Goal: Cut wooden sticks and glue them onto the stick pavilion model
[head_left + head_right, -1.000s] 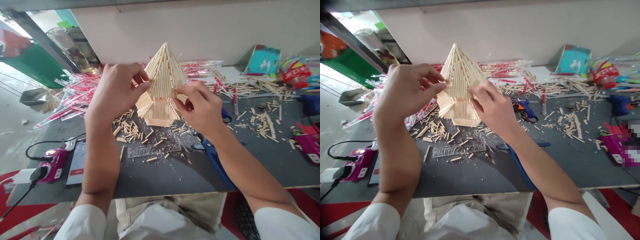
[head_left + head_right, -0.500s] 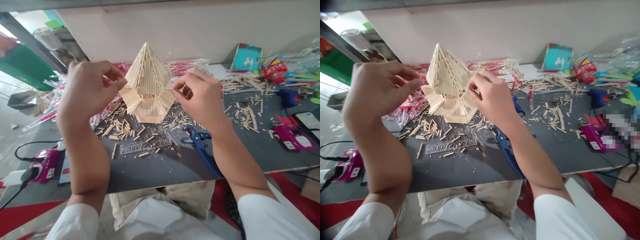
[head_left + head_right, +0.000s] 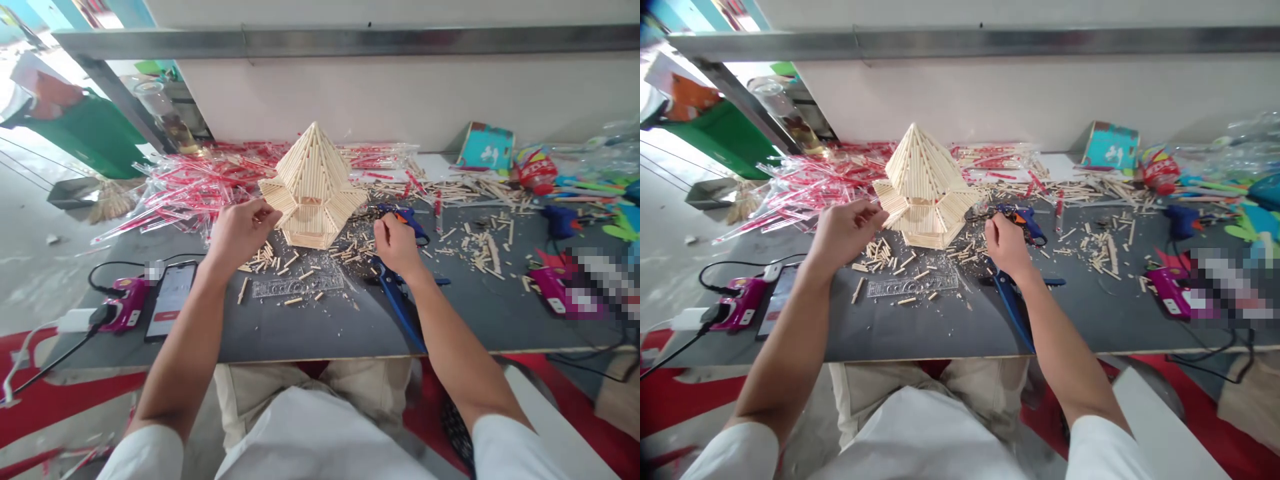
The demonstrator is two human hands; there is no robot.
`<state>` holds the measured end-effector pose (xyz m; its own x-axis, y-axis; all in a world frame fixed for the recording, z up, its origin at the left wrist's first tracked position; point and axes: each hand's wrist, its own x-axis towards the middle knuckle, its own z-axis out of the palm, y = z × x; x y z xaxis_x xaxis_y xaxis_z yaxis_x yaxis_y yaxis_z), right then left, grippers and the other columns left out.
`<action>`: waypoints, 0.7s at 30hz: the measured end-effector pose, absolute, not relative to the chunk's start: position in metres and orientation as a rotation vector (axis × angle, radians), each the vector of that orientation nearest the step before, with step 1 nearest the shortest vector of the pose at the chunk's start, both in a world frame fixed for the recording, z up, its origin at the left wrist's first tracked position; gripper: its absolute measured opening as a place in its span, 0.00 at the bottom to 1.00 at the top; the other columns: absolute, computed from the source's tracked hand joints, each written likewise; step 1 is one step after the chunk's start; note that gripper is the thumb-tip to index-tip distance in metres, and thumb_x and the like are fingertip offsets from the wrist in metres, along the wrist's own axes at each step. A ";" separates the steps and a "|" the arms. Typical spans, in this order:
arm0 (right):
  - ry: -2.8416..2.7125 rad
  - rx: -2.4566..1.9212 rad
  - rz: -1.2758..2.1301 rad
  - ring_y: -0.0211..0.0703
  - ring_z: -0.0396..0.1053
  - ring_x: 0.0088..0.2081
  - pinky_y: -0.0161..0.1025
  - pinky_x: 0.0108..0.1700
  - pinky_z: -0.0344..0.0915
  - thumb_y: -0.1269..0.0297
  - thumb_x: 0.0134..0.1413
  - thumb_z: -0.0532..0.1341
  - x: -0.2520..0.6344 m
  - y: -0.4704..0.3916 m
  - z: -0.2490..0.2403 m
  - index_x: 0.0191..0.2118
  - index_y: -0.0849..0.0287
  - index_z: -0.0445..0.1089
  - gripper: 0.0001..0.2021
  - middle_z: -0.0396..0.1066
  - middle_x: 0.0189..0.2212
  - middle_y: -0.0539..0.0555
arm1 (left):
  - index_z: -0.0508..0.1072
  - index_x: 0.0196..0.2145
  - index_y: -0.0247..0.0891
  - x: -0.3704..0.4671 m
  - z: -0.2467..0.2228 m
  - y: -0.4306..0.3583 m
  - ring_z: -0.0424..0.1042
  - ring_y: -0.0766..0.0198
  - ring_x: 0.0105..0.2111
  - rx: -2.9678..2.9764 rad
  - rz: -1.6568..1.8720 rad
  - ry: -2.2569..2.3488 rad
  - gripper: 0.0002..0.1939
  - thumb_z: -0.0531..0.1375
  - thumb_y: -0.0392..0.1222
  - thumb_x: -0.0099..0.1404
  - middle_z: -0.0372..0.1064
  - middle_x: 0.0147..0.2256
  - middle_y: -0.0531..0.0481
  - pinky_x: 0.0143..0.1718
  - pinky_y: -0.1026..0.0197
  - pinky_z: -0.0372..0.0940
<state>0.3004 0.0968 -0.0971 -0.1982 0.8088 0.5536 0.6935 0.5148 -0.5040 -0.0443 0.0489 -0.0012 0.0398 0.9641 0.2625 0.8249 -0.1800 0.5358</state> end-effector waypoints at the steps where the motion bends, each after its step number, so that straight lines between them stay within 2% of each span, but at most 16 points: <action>1: -1.939 -1.235 0.194 0.40 0.58 0.21 0.41 0.28 0.53 0.51 0.71 0.54 0.302 0.097 -0.105 0.29 0.51 0.54 0.18 0.56 0.18 0.46 | 0.80 0.44 0.40 -0.046 -0.015 0.048 0.75 0.61 0.30 1.992 0.924 1.869 0.19 0.60 0.58 0.72 0.80 0.32 0.49 0.35 0.58 0.66; 3: -1.921 -1.247 0.209 0.39 0.56 0.21 0.40 0.28 0.53 0.52 0.69 0.56 0.304 0.098 -0.114 0.29 0.52 0.55 0.18 0.56 0.19 0.45 | 0.77 0.49 0.40 -0.049 -0.045 0.045 0.76 0.63 0.30 1.863 1.070 1.871 0.21 0.57 0.60 0.75 0.80 0.35 0.48 0.33 0.60 0.67; 5: -1.898 -1.272 0.229 0.38 0.56 0.21 0.39 0.29 0.53 0.54 0.69 0.57 0.304 0.098 -0.117 0.29 0.53 0.56 0.17 0.57 0.19 0.45 | 0.74 0.52 0.40 -0.049 -0.074 0.045 0.76 0.66 0.29 1.773 1.219 1.792 0.23 0.55 0.61 0.77 0.80 0.43 0.45 0.31 0.62 0.67; 7: -1.882 -1.301 0.253 0.37 0.56 0.22 0.39 0.29 0.54 0.54 0.69 0.58 0.303 0.098 -0.119 0.28 0.53 0.57 0.17 0.58 0.20 0.45 | 0.73 0.51 0.39 -0.047 -0.099 0.046 0.75 0.70 0.24 1.691 1.364 1.720 0.23 0.55 0.62 0.77 0.78 0.45 0.45 0.26 0.64 0.66; 11: -1.881 -1.340 0.306 0.37 0.58 0.22 0.39 0.30 0.55 0.54 0.67 0.61 0.299 0.095 -0.121 0.28 0.54 0.58 0.18 0.60 0.20 0.46 | 0.69 0.53 0.40 -0.036 -0.125 0.048 0.77 0.70 0.24 1.682 1.327 1.594 0.20 0.54 0.58 0.79 0.77 0.46 0.45 0.25 0.64 0.66; 14: -1.885 -1.351 0.337 0.37 0.59 0.23 0.39 0.31 0.55 0.53 0.66 0.62 0.297 0.094 -0.122 0.28 0.54 0.60 0.17 0.63 0.21 0.47 | 0.68 0.52 0.40 -0.028 -0.132 0.048 0.77 0.68 0.24 1.748 1.212 1.552 0.16 0.54 0.55 0.79 0.76 0.36 0.50 0.26 0.64 0.66; 16: -1.879 -1.357 0.348 0.37 0.59 0.23 0.39 0.31 0.55 0.53 0.66 0.62 0.297 0.093 -0.122 0.29 0.54 0.61 0.17 0.63 0.21 0.47 | 0.67 0.53 0.41 -0.026 -0.135 0.048 0.76 0.66 0.24 1.796 1.173 1.545 0.15 0.55 0.53 0.79 0.73 0.29 0.55 0.27 0.63 0.66; 21: -1.880 -1.368 0.388 0.38 0.61 0.23 0.39 0.31 0.56 0.51 0.66 0.63 0.298 0.094 -0.124 0.29 0.55 0.64 0.17 0.66 0.21 0.48 | 0.66 0.54 0.41 -0.027 -0.139 0.049 0.73 0.67 0.23 1.850 1.151 1.577 0.14 0.58 0.48 0.76 0.69 0.26 0.58 0.28 0.63 0.64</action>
